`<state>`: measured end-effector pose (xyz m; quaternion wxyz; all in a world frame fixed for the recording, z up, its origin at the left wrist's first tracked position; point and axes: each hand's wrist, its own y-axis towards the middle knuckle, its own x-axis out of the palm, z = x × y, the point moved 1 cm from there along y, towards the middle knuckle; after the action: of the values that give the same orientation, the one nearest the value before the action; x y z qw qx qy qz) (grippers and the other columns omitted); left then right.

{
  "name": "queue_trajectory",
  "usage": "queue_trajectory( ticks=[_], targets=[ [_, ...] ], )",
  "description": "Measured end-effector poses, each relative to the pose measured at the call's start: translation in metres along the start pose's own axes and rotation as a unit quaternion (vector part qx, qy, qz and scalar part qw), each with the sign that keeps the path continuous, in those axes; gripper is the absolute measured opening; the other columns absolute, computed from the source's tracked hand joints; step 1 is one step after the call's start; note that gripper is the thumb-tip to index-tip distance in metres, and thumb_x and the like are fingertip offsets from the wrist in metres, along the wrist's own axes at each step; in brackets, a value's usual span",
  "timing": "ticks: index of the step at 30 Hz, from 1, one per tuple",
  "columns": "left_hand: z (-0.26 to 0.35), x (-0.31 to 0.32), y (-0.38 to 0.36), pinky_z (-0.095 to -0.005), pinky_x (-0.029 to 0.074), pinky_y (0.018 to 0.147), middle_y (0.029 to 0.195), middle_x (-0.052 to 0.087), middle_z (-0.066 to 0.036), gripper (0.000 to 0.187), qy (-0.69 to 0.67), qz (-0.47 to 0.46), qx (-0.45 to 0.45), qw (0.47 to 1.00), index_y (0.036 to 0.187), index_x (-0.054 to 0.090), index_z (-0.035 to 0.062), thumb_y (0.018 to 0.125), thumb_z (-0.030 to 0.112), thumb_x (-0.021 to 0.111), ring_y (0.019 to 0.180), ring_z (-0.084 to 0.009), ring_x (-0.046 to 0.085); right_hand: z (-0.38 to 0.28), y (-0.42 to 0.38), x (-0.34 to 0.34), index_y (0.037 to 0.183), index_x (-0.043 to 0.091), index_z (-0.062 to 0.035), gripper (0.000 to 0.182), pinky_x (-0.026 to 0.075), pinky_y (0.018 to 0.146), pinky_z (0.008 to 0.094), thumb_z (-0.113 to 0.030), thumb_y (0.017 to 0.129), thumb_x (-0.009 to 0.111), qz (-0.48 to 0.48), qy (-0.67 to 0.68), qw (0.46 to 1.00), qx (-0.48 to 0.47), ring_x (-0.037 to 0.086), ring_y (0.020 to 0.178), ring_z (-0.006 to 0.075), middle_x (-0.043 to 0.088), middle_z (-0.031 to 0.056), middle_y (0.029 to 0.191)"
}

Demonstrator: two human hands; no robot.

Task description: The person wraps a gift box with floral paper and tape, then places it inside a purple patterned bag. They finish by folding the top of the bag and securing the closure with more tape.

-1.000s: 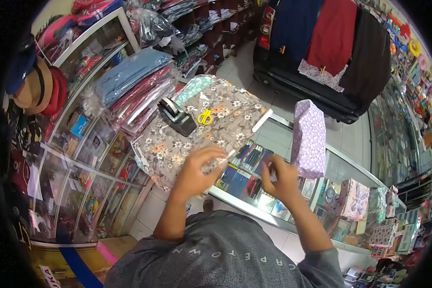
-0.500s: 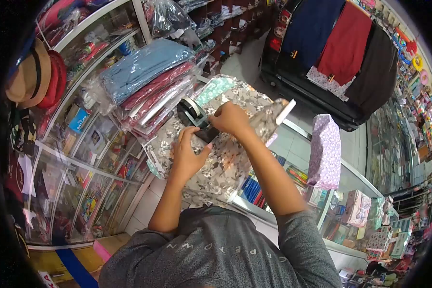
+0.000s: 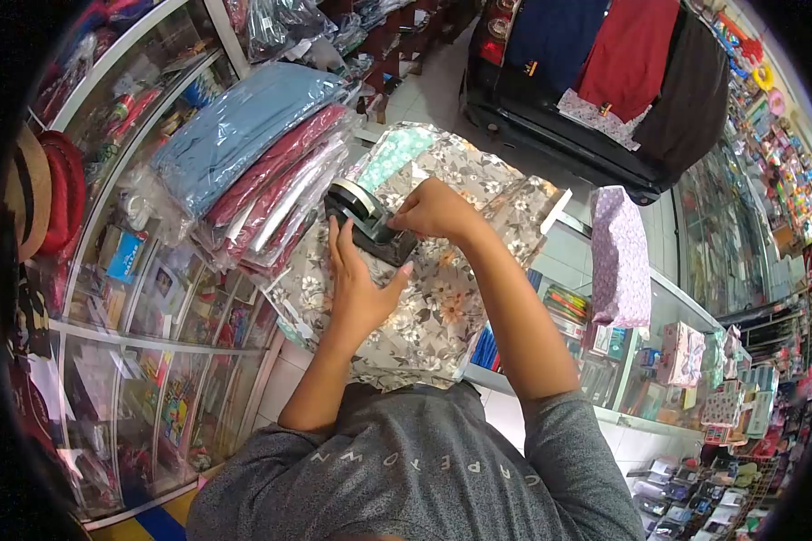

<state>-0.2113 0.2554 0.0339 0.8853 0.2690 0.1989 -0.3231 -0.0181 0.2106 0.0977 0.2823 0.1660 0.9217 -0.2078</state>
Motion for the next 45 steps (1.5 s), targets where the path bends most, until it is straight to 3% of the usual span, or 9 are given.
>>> queue_trajectory(
  ticks=[4, 9, 13, 15, 23, 29, 33, 37, 45],
  targets=[
    [-0.005, 0.004, 0.005, -0.0581, 0.028, 0.122, 0.164, 0.008, -0.04, 0.099, -0.015, 0.023, 0.02, 0.999, 0.157, 0.014, -0.0063, 0.087, 0.016, 0.081, 0.152, -0.0571, 0.021, 0.0, 0.004, 0.001, 0.089, 0.082, -0.001, 0.026, 0.046, 0.056, 0.0312, -0.027, 0.083, 0.084, 0.006, -0.022, 1.0, 0.008, 0.059, 0.057, 0.0116, 0.067, 0.003, 0.063],
    [-0.005, 0.006, 0.013, -0.0555, 0.027, 0.124, 0.165, 0.008, -0.039, 0.095, -0.016, 0.037, 0.033, 0.999, 0.158, 0.013, -0.0053, 0.09, 0.009, 0.078, 0.153, -0.0559, 0.019, -0.01, 0.003, -0.008, 0.092, 0.079, -0.0031, 0.03, 0.048, 0.053, 0.0299, -0.031, 0.083, 0.084, -0.045, 0.079, 0.985, 0.144, 0.063, 0.064, 0.0138, 0.07, 0.0034, 0.078],
    [-0.006, 0.006, 0.007, -0.0551, 0.026, 0.125, 0.166, 0.007, -0.038, 0.096, -0.003, 0.019, 0.004, 1.0, 0.159, 0.011, -0.0044, 0.089, 0.005, 0.076, 0.154, -0.0553, 0.018, -0.008, 0.001, -0.006, 0.081, 0.074, -0.0039, 0.03, 0.049, 0.052, 0.03, -0.032, 0.084, 0.085, -0.045, 0.133, 0.978, 0.152, 0.061, 0.062, 0.0141, 0.066, 0.0036, 0.075],
    [-0.008, 0.009, 0.007, -0.0701, 0.023, 0.119, 0.165, 0.006, -0.039, 0.099, 0.01, 0.013, -0.001, 1.0, 0.158, 0.01, -0.0082, 0.089, 0.012, 0.078, 0.153, -0.0567, 0.02, -0.001, 0.0, -0.003, 0.077, 0.072, -0.0061, 0.028, 0.048, 0.052, 0.0289, -0.03, 0.085, 0.085, -0.031, 0.144, 0.978, 0.148, 0.059, 0.061, 0.0128, 0.066, 0.0018, 0.075],
    [-0.009, 0.01, 0.007, -0.0737, 0.02, 0.118, 0.168, 0.005, -0.037, 0.1, 0.019, 0.005, -0.013, 1.0, 0.16, 0.004, -0.0073, 0.093, 0.015, 0.076, 0.156, -0.0526, 0.018, 0.015, -0.013, -0.006, 0.076, 0.072, -0.0084, 0.023, 0.023, 0.041, 0.024, -0.025, 0.088, 0.083, -0.093, 0.371, 0.918, 0.1, 0.052, 0.054, 0.0062, 0.064, -0.0014, 0.068],
    [-0.013, 0.012, 0.006, -0.0774, 0.02, 0.116, 0.169, 0.004, -0.036, 0.1, 0.009, 0.001, -0.016, 1.0, 0.16, 0.004, -0.0066, 0.094, 0.018, 0.075, 0.156, -0.0524, 0.018, 0.011, -0.033, -0.009, 0.087, 0.078, -0.0051, 0.017, 0.028, 0.04, 0.0237, -0.021, 0.088, 0.083, 0.011, 0.261, 0.959, 0.11, 0.05, 0.047, 0.007, 0.063, 0.0015, 0.062],
    [-0.012, 0.01, 0.007, -0.0787, 0.022, 0.115, 0.169, 0.005, -0.035, 0.098, 0.031, -0.003, -0.014, 0.999, 0.16, 0.007, -0.0072, 0.094, 0.019, 0.075, 0.155, -0.0525, 0.021, 0.028, -0.026, 0.002, 0.091, 0.082, -0.0057, 0.019, 0.025, 0.037, 0.0226, -0.021, 0.081, 0.087, 0.018, 0.321, 0.945, 0.061, 0.048, 0.042, 0.0058, 0.066, 0.0021, 0.061],
    [-0.009, 0.006, 0.007, -0.0702, 0.03, 0.117, 0.167, 0.007, -0.036, 0.097, 0.014, -0.004, 0.003, 1.0, 0.159, 0.009, -0.0086, 0.093, 0.018, 0.076, 0.153, -0.0534, 0.025, 0.011, -0.038, -0.002, 0.091, 0.083, -0.0031, 0.014, 0.035, 0.044, 0.0235, -0.013, 0.081, 0.083, 0.054, 0.199, 0.977, 0.063, 0.052, 0.051, 0.0054, 0.071, 0.001, 0.07],
    [-0.006, 0.005, 0.008, -0.067, 0.031, 0.118, 0.168, 0.007, -0.035, 0.1, 0.059, -0.023, -0.028, 0.998, 0.159, 0.009, -0.009, 0.091, 0.019, 0.078, 0.152, -0.0526, 0.026, 0.015, -0.039, -0.002, 0.092, 0.082, -0.0016, 0.017, 0.039, 0.048, 0.0236, -0.014, 0.082, 0.087, 0.046, 0.25, 0.966, 0.054, 0.054, 0.055, 0.0055, 0.075, 0.0012, 0.077]
  ],
)
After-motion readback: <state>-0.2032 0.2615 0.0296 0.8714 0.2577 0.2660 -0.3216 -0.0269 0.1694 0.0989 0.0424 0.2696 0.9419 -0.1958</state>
